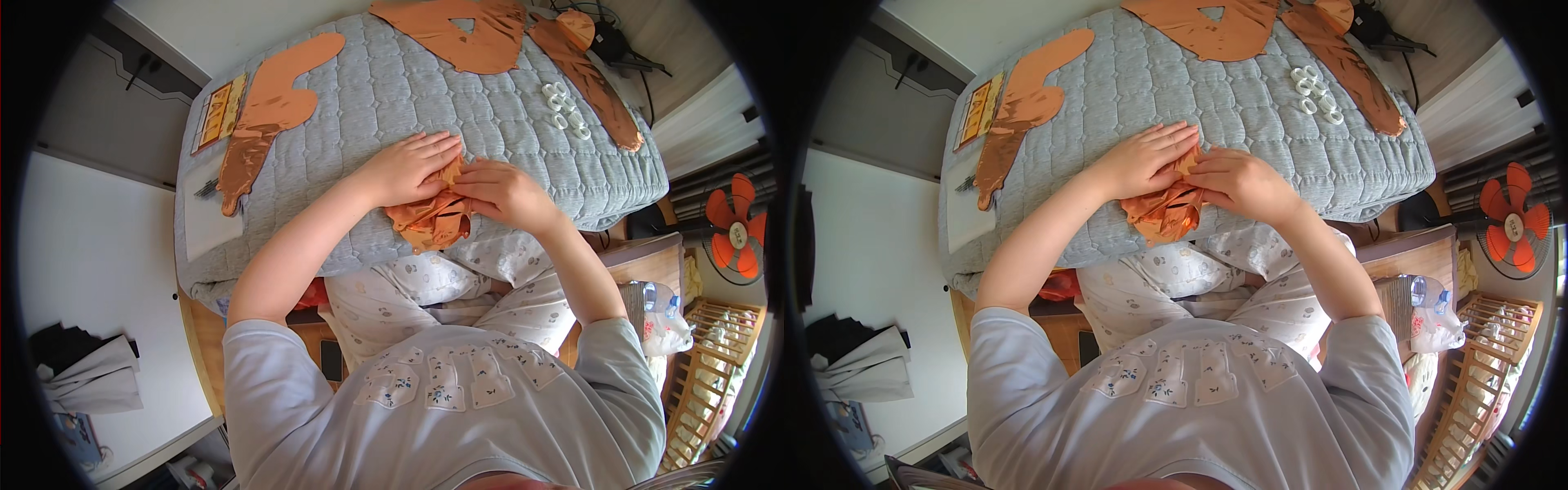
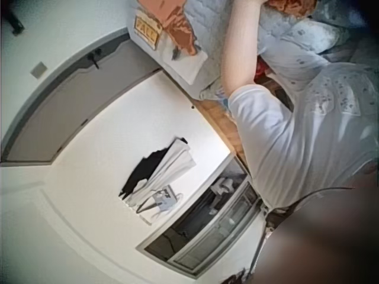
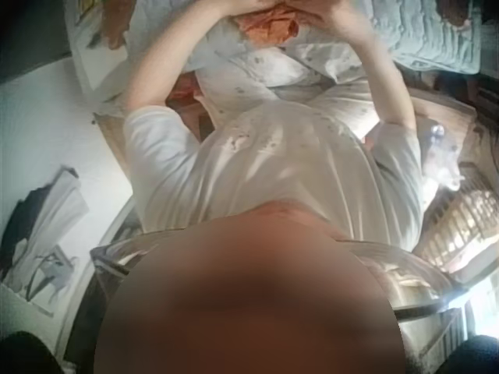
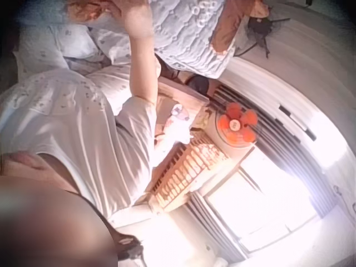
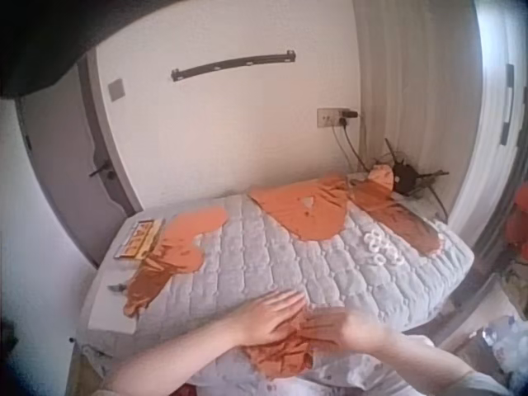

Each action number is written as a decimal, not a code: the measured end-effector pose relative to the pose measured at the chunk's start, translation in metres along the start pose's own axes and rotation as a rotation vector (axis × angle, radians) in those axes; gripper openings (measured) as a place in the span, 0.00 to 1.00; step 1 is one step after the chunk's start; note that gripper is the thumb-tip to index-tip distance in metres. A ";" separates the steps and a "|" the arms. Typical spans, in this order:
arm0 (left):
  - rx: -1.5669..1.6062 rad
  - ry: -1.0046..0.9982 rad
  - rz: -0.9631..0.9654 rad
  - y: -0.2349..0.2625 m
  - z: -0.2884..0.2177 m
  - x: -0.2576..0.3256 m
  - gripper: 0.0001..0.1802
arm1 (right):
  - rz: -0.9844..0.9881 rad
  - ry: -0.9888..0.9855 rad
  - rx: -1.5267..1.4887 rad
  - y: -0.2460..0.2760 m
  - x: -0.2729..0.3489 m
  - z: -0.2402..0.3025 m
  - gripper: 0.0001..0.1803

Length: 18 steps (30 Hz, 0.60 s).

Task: The person spreads deflated foil balloons across a bed and then folds one of the foil balloons into a square by hand.

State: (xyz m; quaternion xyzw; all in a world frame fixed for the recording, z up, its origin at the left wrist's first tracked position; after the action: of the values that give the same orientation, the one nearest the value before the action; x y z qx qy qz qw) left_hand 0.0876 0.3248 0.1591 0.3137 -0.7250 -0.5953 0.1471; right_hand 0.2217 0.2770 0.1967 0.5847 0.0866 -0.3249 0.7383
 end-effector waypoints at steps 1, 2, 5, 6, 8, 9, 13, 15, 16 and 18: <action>0.002 0.002 0.000 0.000 0.000 0.000 0.37 | -0.031 0.035 -0.057 -0.001 0.003 0.004 0.20; -0.009 0.000 0.006 0.000 -0.001 0.000 0.40 | -0.030 0.035 -0.059 -0.002 0.006 0.005 0.20; -0.005 0.007 0.016 0.002 -0.002 0.002 0.45 | -0.024 0.038 -0.038 -0.001 0.007 0.011 0.20; 0.011 0.007 0.018 0.002 -0.003 0.003 0.47 | -0.019 0.034 -0.028 -0.001 0.007 0.013 0.19; 0.010 0.002 0.018 0.002 -0.003 0.003 0.51 | -0.013 0.028 -0.020 0.000 0.007 0.015 0.18; 0.004 -0.002 0.017 0.004 -0.004 0.003 0.54 | -0.010 0.056 -0.009 0.001 0.006 0.018 0.17; -0.011 0.017 0.029 0.009 -0.007 0.004 0.59 | -0.004 0.066 -0.034 -0.002 0.007 0.022 0.16; -0.015 -0.001 0.054 0.010 -0.008 0.002 0.63 | -0.009 0.036 -0.045 -0.004 0.010 0.018 0.15; -0.014 0.002 0.056 0.009 -0.009 0.002 0.63 | -0.015 0.005 -0.052 -0.004 0.011 0.015 0.15; -0.022 -0.015 -0.012 0.013 -0.011 0.004 0.56 | -0.030 -0.017 -0.065 -0.003 0.009 0.015 0.14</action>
State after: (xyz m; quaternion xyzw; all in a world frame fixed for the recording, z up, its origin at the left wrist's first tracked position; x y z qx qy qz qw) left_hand 0.0876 0.3148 0.1737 0.3118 -0.7178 -0.6062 0.1417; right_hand 0.2234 0.2594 0.1945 0.5563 0.0997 -0.3378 0.7526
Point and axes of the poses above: each hand's wrist, its own x-axis away from the middle knuckle, its own y-axis out of the back of the hand, z = x × y, the point moved 8 cm from there along -x, towards the middle knuckle, and after that the axes turned 9 degrees about y, right-handed, at the moved point
